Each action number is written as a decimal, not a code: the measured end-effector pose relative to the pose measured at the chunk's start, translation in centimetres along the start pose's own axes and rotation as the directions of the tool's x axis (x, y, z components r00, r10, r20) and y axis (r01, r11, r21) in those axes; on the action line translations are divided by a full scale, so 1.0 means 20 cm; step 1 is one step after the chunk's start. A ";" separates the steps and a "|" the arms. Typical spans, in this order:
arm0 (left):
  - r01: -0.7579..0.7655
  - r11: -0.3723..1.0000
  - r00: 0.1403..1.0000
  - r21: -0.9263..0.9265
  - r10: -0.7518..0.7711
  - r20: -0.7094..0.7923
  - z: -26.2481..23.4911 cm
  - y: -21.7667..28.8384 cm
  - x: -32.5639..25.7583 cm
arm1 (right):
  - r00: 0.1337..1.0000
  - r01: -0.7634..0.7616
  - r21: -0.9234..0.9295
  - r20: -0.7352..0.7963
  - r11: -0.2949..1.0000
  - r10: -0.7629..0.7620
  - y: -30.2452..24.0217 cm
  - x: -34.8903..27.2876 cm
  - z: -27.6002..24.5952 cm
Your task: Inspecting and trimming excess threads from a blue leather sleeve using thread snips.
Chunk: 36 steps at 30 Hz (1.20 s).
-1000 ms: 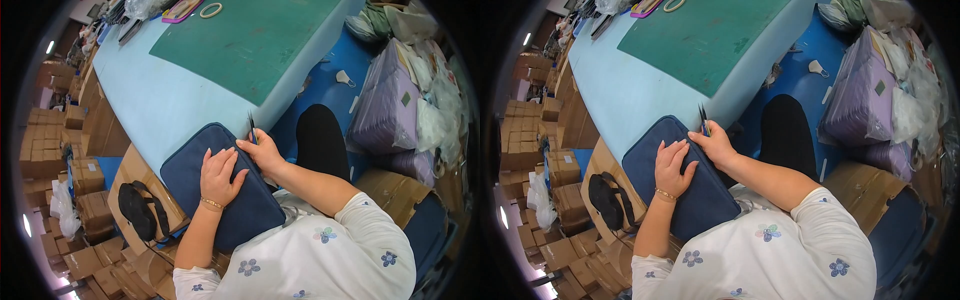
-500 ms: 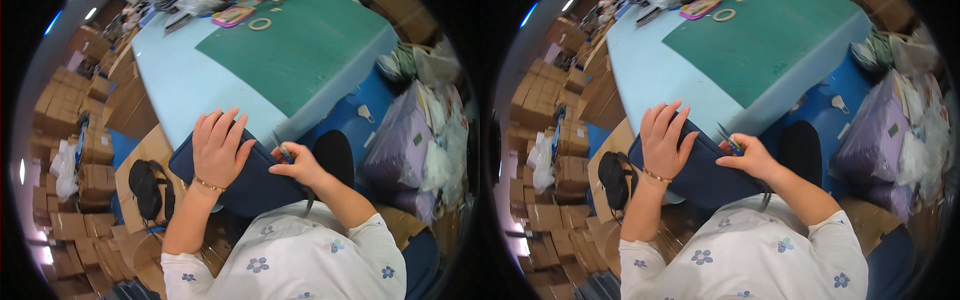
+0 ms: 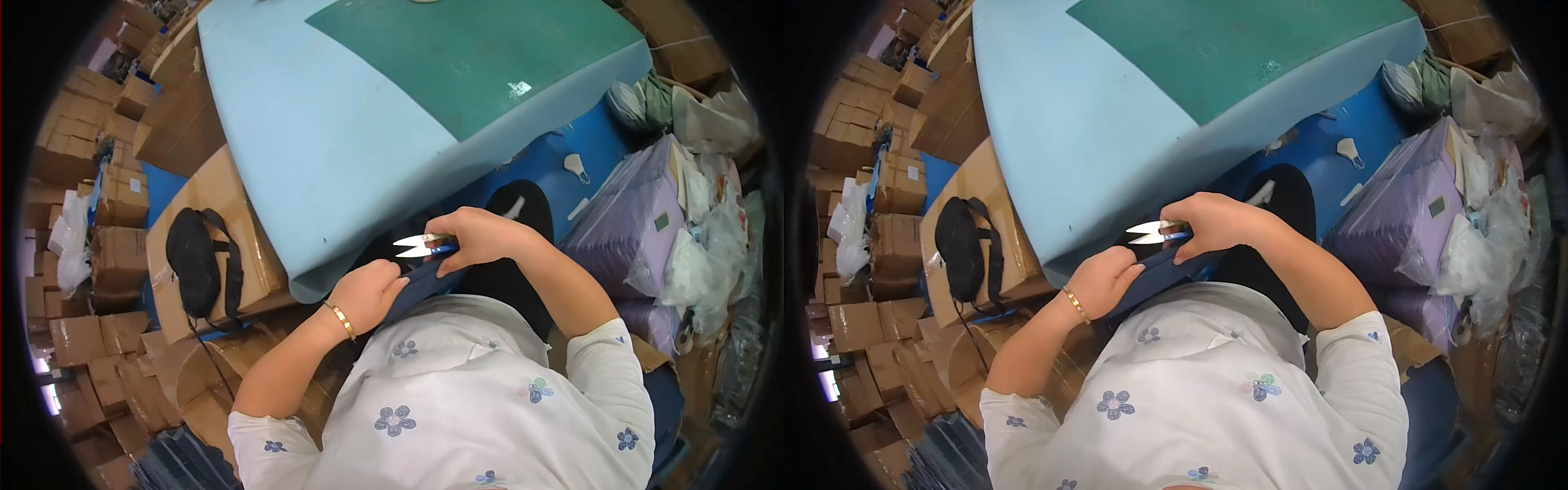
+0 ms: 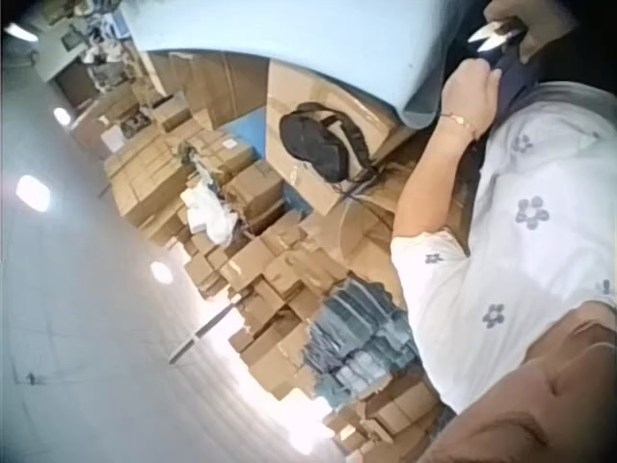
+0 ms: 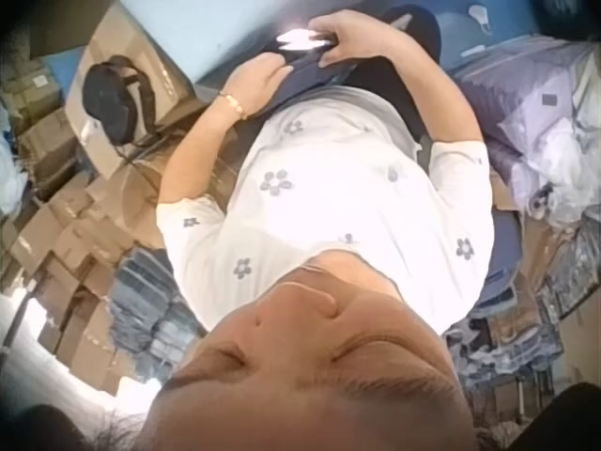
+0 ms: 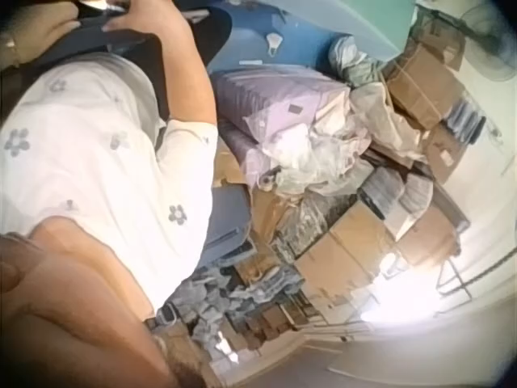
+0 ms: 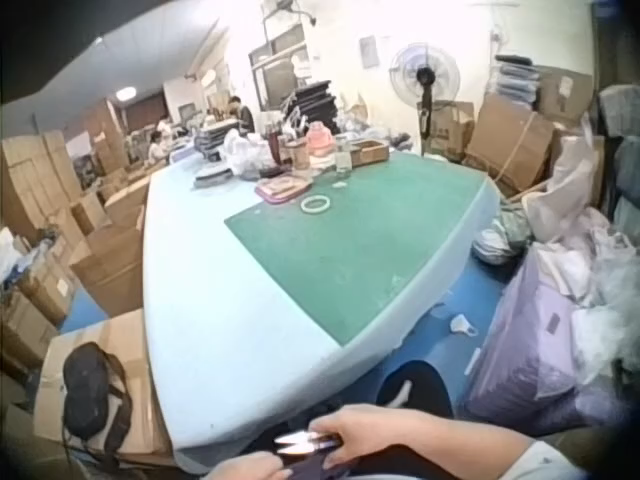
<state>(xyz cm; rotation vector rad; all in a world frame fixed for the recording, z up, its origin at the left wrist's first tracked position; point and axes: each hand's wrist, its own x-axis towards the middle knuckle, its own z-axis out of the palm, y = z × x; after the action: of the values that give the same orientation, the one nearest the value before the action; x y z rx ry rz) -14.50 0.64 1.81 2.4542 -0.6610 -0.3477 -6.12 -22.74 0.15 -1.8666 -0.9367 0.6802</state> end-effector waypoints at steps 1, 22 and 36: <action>0.048 0.987 0.998 -0.153 -0.043 0.036 0.02 -0.04 -0.01 | 0.999 -0.023 -0.096 -0.050 0.995 0.018 -0.01 -0.01 0.02; 0.381 0.448 0.922 -0.808 -0.246 0.298 0.33 -0.02 -0.10 | 0.930 -0.171 -0.033 -0.336 0.985 0.150 0.01 -0.20 0.28; 0.334 0.544 0.940 -0.770 -0.127 0.317 0.37 0.03 -0.11 | 0.976 -0.005 0.346 -0.202 0.938 0.080 -0.02 -0.45 0.33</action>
<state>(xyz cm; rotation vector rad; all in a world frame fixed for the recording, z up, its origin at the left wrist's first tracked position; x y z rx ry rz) -19.35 -2.11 -3.60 1.5768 -0.1521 -0.8435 -16.35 -26.99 -1.73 -1.6122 -0.5961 0.6115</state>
